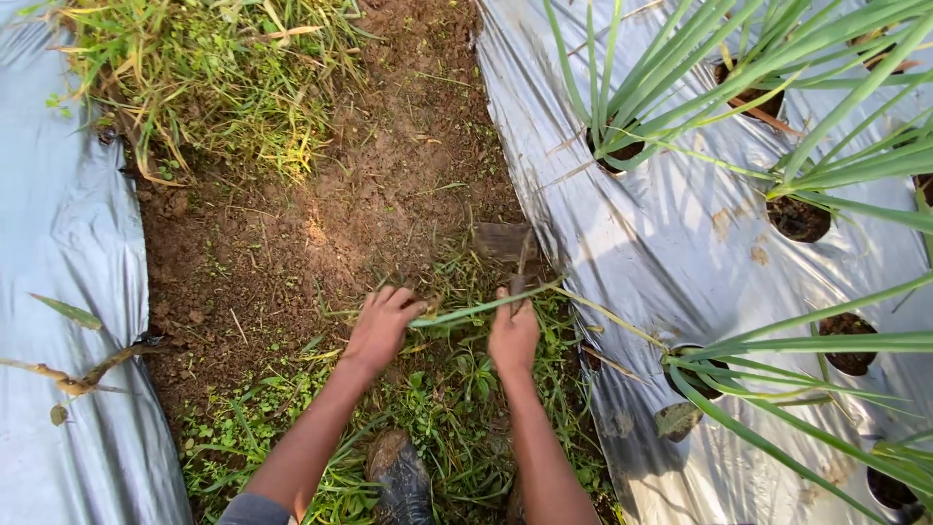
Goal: The person removes weeds from the soil between rows of plants growing through plastic mulch. They pull the weeds by hand and use a small hand hoe to loosen the soil and uproot the vegetation.
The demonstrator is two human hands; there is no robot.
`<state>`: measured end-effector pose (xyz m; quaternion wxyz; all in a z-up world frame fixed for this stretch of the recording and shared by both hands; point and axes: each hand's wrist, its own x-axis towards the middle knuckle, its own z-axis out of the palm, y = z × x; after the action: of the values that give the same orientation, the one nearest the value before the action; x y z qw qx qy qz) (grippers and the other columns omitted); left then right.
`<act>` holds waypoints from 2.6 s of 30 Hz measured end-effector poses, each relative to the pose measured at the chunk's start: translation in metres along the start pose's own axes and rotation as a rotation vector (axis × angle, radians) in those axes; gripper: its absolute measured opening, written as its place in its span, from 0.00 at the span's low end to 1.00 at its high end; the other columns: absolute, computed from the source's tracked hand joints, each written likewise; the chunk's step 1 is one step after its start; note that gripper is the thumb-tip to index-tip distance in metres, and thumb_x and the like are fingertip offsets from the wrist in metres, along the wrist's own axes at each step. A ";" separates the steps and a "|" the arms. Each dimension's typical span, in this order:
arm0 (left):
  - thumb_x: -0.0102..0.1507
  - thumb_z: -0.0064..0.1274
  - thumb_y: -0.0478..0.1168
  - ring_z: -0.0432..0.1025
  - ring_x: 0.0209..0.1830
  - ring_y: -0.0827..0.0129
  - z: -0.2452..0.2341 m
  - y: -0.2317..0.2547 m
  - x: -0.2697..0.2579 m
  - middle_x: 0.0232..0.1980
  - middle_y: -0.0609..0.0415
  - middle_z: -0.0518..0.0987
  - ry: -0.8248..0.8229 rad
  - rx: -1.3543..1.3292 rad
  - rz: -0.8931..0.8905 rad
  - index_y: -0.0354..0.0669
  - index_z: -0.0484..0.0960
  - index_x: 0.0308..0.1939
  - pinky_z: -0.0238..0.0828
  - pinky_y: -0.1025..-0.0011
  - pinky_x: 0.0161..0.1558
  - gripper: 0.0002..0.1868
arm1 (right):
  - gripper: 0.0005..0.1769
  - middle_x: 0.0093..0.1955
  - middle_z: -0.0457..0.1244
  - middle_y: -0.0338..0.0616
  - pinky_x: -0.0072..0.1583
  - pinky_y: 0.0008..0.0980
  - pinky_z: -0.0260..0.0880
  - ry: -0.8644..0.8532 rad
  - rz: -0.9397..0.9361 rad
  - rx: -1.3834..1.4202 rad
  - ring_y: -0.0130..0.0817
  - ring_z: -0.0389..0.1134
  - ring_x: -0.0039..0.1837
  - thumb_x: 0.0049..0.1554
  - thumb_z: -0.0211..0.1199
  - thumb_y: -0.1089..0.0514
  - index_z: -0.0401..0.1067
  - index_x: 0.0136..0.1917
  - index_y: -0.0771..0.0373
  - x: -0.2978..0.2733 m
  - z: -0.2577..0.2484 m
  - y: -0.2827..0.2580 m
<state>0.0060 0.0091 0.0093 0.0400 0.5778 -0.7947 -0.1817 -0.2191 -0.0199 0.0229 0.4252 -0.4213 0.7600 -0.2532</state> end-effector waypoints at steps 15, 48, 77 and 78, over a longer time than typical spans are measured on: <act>0.54 0.69 0.52 0.69 0.56 0.64 0.032 0.008 0.015 0.51 0.55 0.79 0.008 0.161 0.017 0.49 0.75 0.62 0.62 0.64 0.58 0.35 | 0.16 0.24 0.56 0.35 0.25 0.27 0.59 -0.001 -0.020 0.134 0.26 0.57 0.21 0.71 0.47 0.51 0.64 0.47 0.63 0.002 -0.010 0.007; 0.57 0.65 0.34 0.74 0.55 0.57 -0.074 0.039 -0.002 0.54 0.53 0.73 -0.168 -0.011 0.158 0.47 0.79 0.58 0.71 0.60 0.57 0.24 | 0.14 0.21 0.58 0.36 0.21 0.24 0.60 0.036 -0.101 0.263 0.26 0.59 0.19 0.71 0.46 0.54 0.64 0.48 0.64 -0.010 0.007 -0.006; 0.61 0.66 0.36 0.79 0.48 0.51 -0.035 0.022 0.095 0.50 0.42 0.79 0.215 -0.517 -0.270 0.30 0.80 0.57 0.81 0.58 0.49 0.23 | 0.14 0.30 0.61 0.43 0.37 0.36 0.66 0.342 0.014 0.378 0.34 0.65 0.32 0.69 0.55 0.48 0.67 0.51 0.61 -0.061 0.040 0.088; 0.60 0.68 0.39 0.80 0.47 0.52 -0.045 0.030 0.105 0.51 0.41 0.79 0.171 -0.473 -0.234 0.30 0.80 0.58 0.83 0.58 0.48 0.25 | 0.19 0.36 0.64 0.50 0.43 0.45 0.70 0.349 0.111 0.341 0.42 0.68 0.39 0.68 0.56 0.44 0.69 0.55 0.64 -0.063 0.043 0.104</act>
<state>-0.0430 -0.0917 0.0455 0.2194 0.6533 -0.6520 -0.3163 -0.2087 0.0863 -0.0490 0.3656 -0.2508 0.7903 -0.4229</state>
